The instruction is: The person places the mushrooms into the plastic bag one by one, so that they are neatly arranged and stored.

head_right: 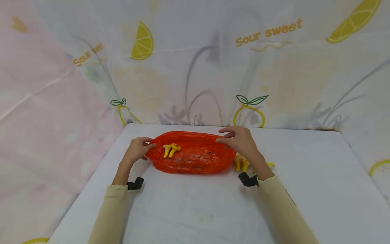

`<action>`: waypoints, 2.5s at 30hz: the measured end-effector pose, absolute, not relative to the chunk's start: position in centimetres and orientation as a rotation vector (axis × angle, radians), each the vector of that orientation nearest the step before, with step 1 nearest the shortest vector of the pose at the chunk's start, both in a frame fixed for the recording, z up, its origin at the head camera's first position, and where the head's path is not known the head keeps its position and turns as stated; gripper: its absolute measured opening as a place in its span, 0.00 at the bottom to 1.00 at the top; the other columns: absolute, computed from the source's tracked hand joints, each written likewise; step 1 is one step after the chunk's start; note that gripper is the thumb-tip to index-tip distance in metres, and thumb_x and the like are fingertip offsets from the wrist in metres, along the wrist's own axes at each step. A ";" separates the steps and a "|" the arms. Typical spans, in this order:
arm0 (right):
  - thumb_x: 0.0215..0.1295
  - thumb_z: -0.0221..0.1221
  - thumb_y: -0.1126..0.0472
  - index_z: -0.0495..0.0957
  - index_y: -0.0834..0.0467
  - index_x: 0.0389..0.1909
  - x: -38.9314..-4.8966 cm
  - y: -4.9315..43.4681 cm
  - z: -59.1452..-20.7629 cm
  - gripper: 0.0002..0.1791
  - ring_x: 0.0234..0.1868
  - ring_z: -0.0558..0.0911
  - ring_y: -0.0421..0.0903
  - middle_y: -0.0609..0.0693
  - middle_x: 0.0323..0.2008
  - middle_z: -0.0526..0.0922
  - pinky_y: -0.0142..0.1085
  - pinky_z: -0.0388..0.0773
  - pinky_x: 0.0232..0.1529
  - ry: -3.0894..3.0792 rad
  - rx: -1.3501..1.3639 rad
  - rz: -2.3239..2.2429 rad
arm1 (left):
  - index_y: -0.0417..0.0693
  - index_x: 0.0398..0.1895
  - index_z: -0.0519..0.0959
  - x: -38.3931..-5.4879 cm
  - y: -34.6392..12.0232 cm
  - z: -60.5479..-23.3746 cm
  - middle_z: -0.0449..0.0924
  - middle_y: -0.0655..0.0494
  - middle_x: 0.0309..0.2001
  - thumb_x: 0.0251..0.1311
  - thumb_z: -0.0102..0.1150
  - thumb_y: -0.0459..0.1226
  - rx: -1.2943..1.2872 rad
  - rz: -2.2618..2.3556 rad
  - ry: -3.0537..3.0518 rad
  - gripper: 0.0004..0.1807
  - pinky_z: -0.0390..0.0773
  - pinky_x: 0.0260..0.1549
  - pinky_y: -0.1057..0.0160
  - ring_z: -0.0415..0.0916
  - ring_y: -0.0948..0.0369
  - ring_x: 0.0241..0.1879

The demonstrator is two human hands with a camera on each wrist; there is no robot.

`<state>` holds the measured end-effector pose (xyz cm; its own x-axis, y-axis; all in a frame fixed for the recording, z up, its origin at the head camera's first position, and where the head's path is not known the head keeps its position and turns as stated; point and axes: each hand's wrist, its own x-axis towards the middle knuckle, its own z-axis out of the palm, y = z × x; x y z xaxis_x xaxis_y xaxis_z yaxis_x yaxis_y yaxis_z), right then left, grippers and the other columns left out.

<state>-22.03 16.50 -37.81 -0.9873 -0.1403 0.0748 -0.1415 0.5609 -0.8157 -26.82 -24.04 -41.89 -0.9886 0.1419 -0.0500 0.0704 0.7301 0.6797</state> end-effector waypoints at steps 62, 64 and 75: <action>0.57 0.68 0.42 0.82 0.64 0.47 -15.0 29.0 -40.7 0.30 0.24 0.78 0.44 0.44 0.22 0.81 0.37 0.69 0.26 -3.216 0.083 0.903 | 0.37 0.56 0.79 -27.0 -24.2 -42.1 0.83 0.37 0.45 0.66 0.62 0.40 0.166 1.113 2.815 0.20 0.83 0.19 0.60 0.81 0.57 0.22; 0.57 0.68 0.42 0.82 0.64 0.46 -14.8 29.2 -40.7 0.29 0.24 0.77 0.44 0.43 0.20 0.80 0.37 0.68 0.26 -3.235 0.081 0.866 | 0.37 0.56 0.79 -26.9 -24.2 -42.1 0.83 0.37 0.45 0.66 0.62 0.40 0.164 1.113 2.813 0.20 0.83 0.19 0.60 0.81 0.57 0.22; 0.59 0.67 0.45 0.85 0.62 0.40 -14.2 29.8 -40.1 0.23 0.24 0.79 0.43 0.45 0.23 0.81 0.38 0.70 0.25 -3.304 0.065 0.831 | 0.36 0.56 0.79 -26.9 -24.2 -42.2 0.83 0.36 0.45 0.66 0.61 0.39 0.165 1.118 2.821 0.20 0.83 0.18 0.60 0.81 0.58 0.22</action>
